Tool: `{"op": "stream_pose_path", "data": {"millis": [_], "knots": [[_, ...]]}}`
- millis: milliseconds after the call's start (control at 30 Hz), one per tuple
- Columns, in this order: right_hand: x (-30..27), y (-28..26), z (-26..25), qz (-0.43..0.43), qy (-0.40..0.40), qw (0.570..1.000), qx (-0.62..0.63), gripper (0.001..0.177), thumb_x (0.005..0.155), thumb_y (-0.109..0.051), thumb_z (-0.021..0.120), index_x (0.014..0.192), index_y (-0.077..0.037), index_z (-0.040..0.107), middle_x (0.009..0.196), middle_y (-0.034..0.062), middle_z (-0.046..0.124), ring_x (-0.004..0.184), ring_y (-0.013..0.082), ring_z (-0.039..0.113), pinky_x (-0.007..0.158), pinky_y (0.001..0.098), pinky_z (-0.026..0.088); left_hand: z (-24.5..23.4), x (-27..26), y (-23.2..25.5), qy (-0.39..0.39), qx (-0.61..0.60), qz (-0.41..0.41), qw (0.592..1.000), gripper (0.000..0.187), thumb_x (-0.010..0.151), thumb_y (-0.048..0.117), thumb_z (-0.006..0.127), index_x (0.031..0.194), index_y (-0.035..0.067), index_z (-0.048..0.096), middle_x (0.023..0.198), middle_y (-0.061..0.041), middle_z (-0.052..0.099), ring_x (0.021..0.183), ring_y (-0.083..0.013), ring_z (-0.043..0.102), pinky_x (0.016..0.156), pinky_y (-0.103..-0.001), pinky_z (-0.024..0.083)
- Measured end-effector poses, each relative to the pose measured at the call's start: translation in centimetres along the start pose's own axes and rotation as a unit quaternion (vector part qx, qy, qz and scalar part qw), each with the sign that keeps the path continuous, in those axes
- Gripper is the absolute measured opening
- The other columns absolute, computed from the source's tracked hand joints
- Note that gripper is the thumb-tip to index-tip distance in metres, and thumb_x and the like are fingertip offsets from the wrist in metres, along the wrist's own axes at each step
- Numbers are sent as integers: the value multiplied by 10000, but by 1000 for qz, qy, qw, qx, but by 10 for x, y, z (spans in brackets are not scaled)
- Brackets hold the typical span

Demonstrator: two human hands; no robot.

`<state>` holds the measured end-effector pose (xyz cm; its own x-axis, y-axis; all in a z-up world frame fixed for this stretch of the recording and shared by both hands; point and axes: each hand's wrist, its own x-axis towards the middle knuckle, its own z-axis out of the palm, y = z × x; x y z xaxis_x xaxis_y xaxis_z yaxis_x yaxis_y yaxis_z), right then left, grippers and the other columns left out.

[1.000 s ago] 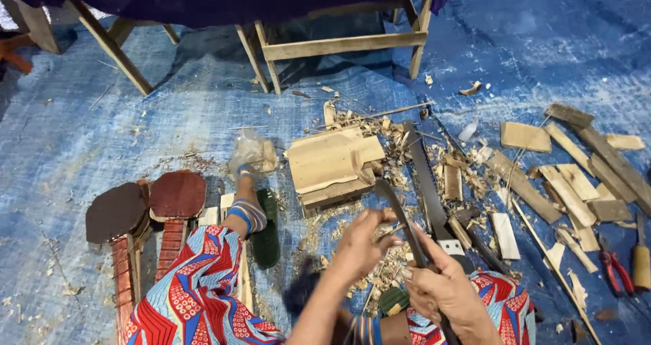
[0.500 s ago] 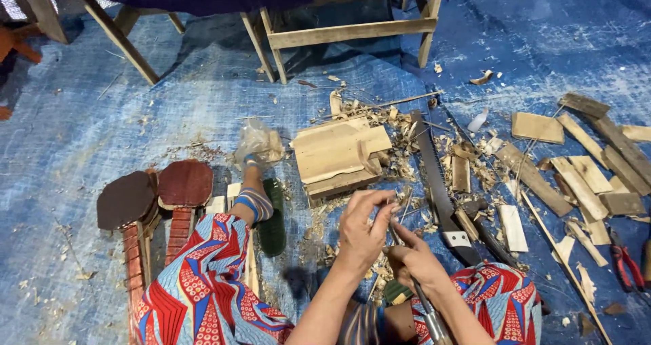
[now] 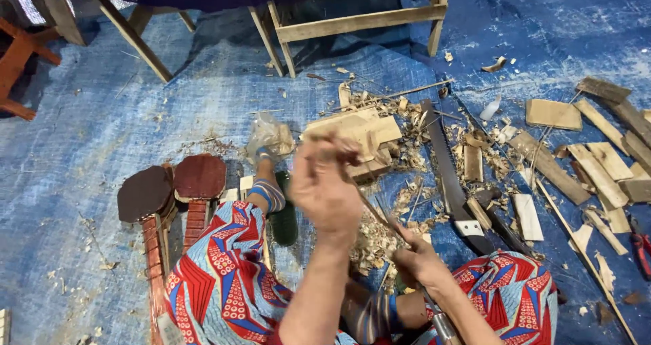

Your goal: Carving and sawing wooden components to assemble a stringed instrument.

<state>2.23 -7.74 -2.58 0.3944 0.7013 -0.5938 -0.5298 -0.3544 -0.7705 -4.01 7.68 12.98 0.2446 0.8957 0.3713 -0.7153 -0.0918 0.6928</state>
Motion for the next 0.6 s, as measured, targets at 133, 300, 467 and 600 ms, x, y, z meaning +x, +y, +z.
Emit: {"op": "stream_pose_path", "data": {"millis": [133, 300, 467, 600], "knots": [[30, 57, -34, 77, 31, 982, 170, 719, 915, 99, 549, 1568, -189, 468, 555, -8, 340, 325, 99, 292, 224, 239, 253, 18, 40, 88, -35, -107, 153, 982, 70, 1104, 138, 628, 1058, 97, 662, 1181, -74, 712, 709, -139, 576, 564, -302, 507], [48, 99, -109, 51, -58, 943, 323, 166, 979, 50, 516, 1007, -103, 458, 549, -43, 366, 312, 56, 345, 218, 216, 279, -7, 63, 114, -31, -132, 127, 983, 296, 1135, 228, 619, 1342, 18, 644, 865, -55, 658, 628, -159, 555, 560, -328, 490], [40, 106, -166, 4, -64, 929, 364, 254, 948, 25, 532, 1093, -140, 404, 591, -73, 433, 347, 15, 399, 234, 155, 340, -31, 69, 95, 18, -122, 73, 990, 276, 1092, 263, 618, 1262, 46, 621, 790, 12, 635, 570, -105, 550, 507, -293, 508], [35, 126, -202, 39, -3, 939, 342, 382, 943, -140, 522, 1322, -185, 530, 636, -103, 358, 397, -35, 260, 269, 160, 202, -51, 66, 60, 15, -171, 1, 985, 262, 1080, 243, 597, 1230, 30, 618, 812, -18, 620, 614, -97, 532, 535, -234, 436]]}}
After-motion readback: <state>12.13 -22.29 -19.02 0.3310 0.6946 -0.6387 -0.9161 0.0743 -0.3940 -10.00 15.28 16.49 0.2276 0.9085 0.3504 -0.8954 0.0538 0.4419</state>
